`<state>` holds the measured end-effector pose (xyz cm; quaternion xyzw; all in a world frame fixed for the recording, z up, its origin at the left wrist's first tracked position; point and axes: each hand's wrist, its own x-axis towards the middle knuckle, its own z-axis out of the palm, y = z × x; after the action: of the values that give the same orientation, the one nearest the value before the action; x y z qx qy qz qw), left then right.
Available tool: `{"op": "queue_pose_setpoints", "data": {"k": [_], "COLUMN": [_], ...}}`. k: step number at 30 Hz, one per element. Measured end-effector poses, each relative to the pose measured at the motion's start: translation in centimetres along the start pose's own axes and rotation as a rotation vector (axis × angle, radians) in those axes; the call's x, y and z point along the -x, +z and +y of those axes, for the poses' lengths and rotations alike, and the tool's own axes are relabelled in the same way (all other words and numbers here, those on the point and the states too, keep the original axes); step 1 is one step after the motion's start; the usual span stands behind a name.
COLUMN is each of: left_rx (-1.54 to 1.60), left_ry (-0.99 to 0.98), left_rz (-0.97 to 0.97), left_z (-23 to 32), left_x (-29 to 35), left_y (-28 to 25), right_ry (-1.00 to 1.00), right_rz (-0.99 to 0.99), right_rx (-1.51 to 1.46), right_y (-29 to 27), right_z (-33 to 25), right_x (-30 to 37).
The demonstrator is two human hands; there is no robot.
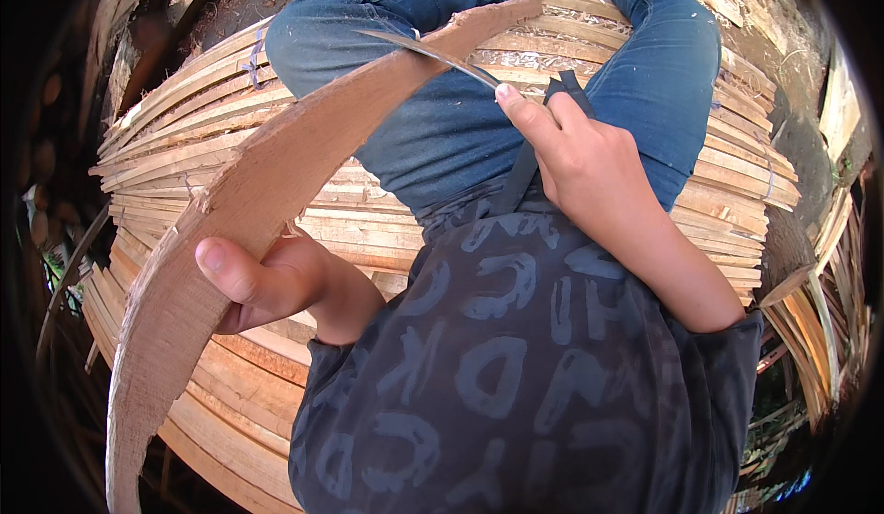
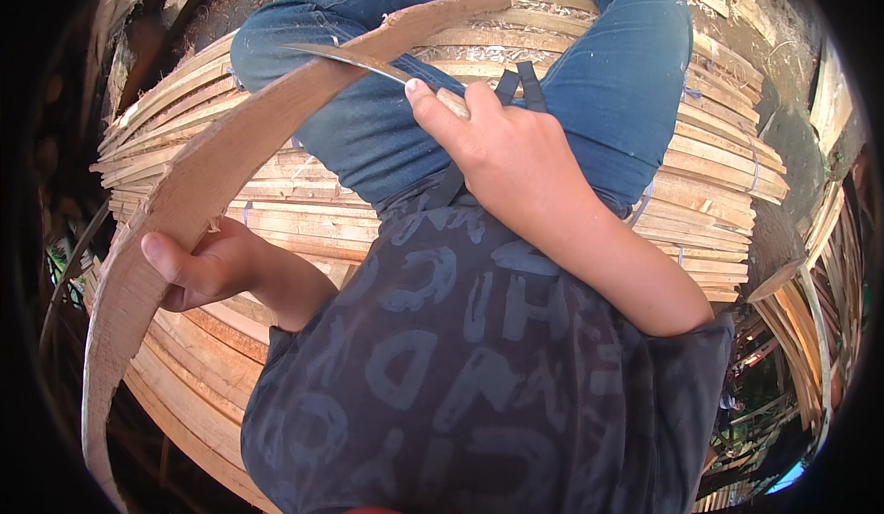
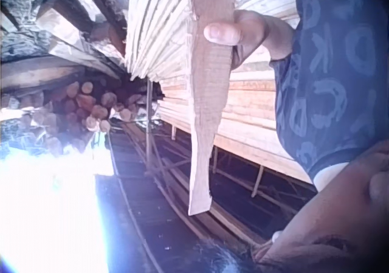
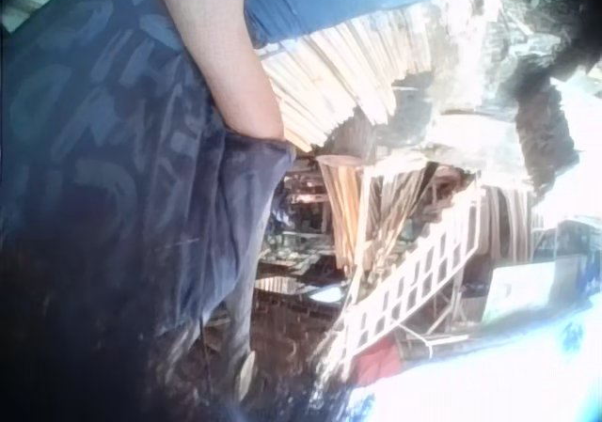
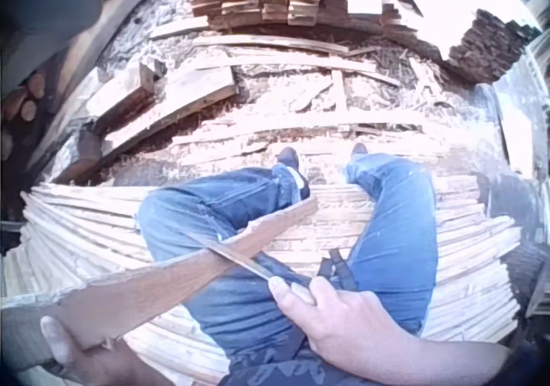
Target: The person sits cross-legged on a pile of wooden planks and uses a curved knife to shave thin strips from a long piece of wood. They hold the wood with their left hand and pull the knife along its length with their right hand, creating wood shavings.
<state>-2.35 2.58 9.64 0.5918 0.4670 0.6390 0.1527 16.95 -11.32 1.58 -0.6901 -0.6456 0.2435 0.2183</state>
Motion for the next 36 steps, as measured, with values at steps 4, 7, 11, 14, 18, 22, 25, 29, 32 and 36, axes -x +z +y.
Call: {"op": "queue_pose_setpoints", "data": {"k": [4,7,11,14,18,22,25,29,32,36], "left_rx": [-0.040,0.011,-0.021,0.019,-0.031,0.009,0.004,-0.009,-0.040,0.018], "left_ry": [0.070,-0.010,0.026,0.020,0.040,0.029,0.020,0.019,0.023,0.034], "left_rz": [0.010,0.010,-0.032,-0.029,0.036,0.032,0.016,-0.006,-0.002,0.072], "left_z": [-0.9,0.4,-0.3,-0.6,-0.4,0.0,-0.1,-0.7,-0.5,-0.3], "left_x": [-0.2,0.4,-0.5,-0.5,-0.2,0.1,-0.2,-0.6,-0.5,-0.1], "left_y": [0.5,0.4,0.3,0.0,0.5,1.0,1.0,0.3,-0.2,1.4], "right_ry": [0.045,0.005,0.005,0.008,0.012,-0.078,-0.043,0.015,0.040,-0.109], "right_rz": [-0.034,0.009,0.089,0.027,0.044,0.178,0.131,-0.022,0.026,0.233], "right_rx": [0.049,-0.025,-0.058,-0.012,0.017,-0.102,-0.042,0.001,0.012,-0.101], "right_y": [-2.8,-3.5,-2.0,0.6,-1.4,-2.3,-1.4,0.7,-0.7,-2.1], "right_z": [-2.5,-4.1,-2.8,0.3,-0.9,-3.4,-2.1,0.5,-0.9,-3.6], "right_x": [-0.4,0.6,0.3,0.5,-0.7,0.7,-0.4,-0.2,-0.6,0.0]}}
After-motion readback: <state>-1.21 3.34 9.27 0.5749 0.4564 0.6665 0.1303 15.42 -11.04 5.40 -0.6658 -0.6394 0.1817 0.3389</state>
